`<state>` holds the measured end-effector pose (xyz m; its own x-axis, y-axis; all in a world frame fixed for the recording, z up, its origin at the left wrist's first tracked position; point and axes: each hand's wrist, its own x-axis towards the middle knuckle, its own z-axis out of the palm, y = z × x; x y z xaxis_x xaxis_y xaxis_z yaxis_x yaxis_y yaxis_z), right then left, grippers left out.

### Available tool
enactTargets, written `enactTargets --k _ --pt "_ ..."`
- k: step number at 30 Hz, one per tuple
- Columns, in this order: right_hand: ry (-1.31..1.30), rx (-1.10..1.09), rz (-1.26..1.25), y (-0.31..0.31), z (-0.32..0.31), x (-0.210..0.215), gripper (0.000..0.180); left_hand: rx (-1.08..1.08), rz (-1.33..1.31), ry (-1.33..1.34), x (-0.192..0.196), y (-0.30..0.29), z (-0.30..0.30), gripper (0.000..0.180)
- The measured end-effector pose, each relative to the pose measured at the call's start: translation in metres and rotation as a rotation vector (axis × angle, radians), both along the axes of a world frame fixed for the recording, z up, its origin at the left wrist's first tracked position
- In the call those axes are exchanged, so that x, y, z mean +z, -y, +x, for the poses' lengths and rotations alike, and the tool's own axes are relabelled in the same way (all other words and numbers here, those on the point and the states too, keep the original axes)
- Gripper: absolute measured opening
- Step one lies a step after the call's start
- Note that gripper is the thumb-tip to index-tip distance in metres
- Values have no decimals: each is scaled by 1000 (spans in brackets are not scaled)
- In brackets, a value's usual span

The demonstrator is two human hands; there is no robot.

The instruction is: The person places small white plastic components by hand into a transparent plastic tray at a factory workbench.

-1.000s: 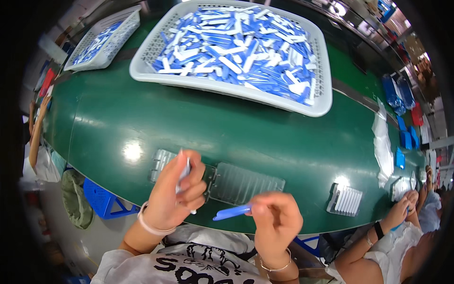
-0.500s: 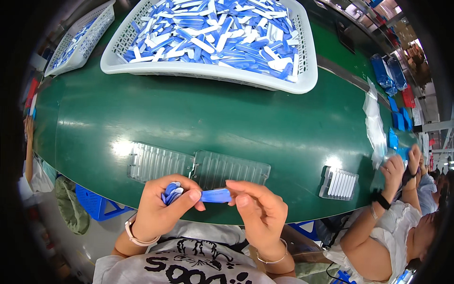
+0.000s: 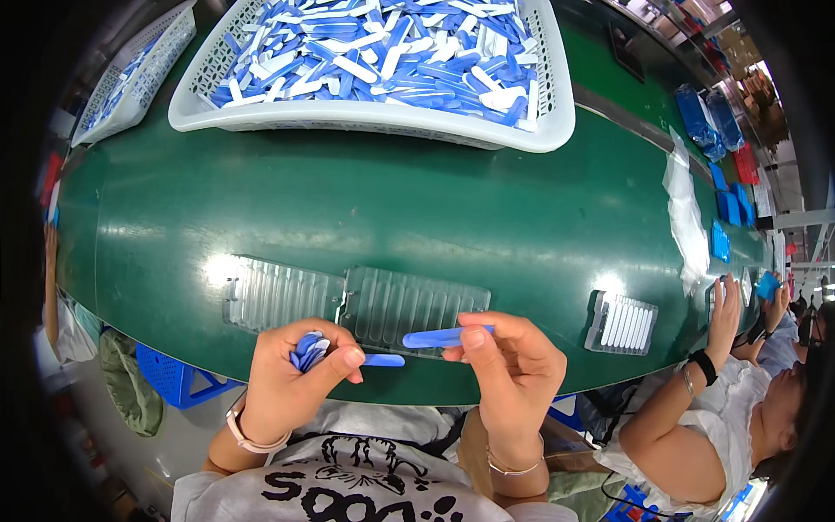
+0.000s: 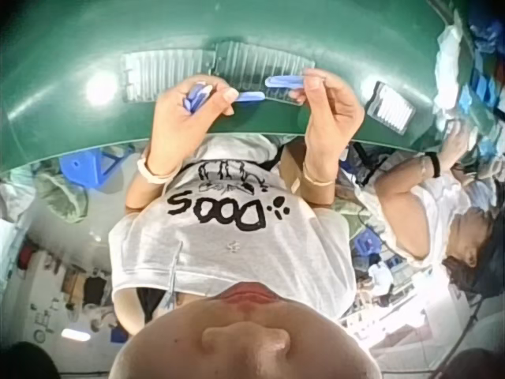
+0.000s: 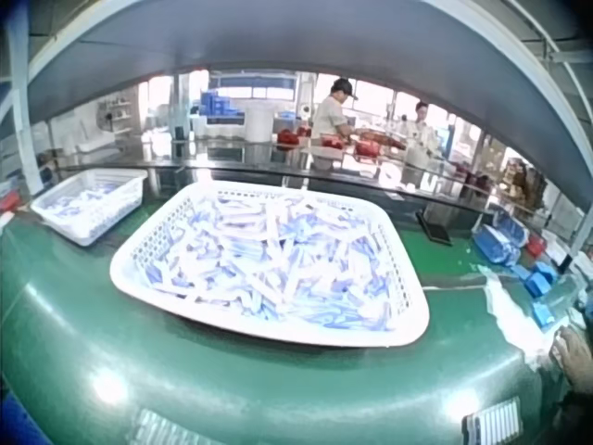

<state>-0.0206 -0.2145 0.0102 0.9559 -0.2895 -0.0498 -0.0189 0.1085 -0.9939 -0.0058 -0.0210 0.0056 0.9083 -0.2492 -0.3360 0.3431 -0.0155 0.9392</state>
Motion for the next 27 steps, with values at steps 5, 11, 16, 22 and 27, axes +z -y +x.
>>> enactTargets --k 5,11,16,22,27 --pt "-34 -6 -43 -6 1 -3 14 9 -49 -71 10 6 4 11" --pt "-80 110 -108 -12 -6 -3 14 -132 -91 -165 11 6 9 12" --pt "138 -69 -428 6 1 -8 14 -198 21 -159 10 1 9 12" --pt "232 170 -1432 21 -19 -11 22 -130 23 -125 5 1 6 14" --pt "107 268 -1507 15 -36 -8 32 -94 21 -169 6 3 5 9"
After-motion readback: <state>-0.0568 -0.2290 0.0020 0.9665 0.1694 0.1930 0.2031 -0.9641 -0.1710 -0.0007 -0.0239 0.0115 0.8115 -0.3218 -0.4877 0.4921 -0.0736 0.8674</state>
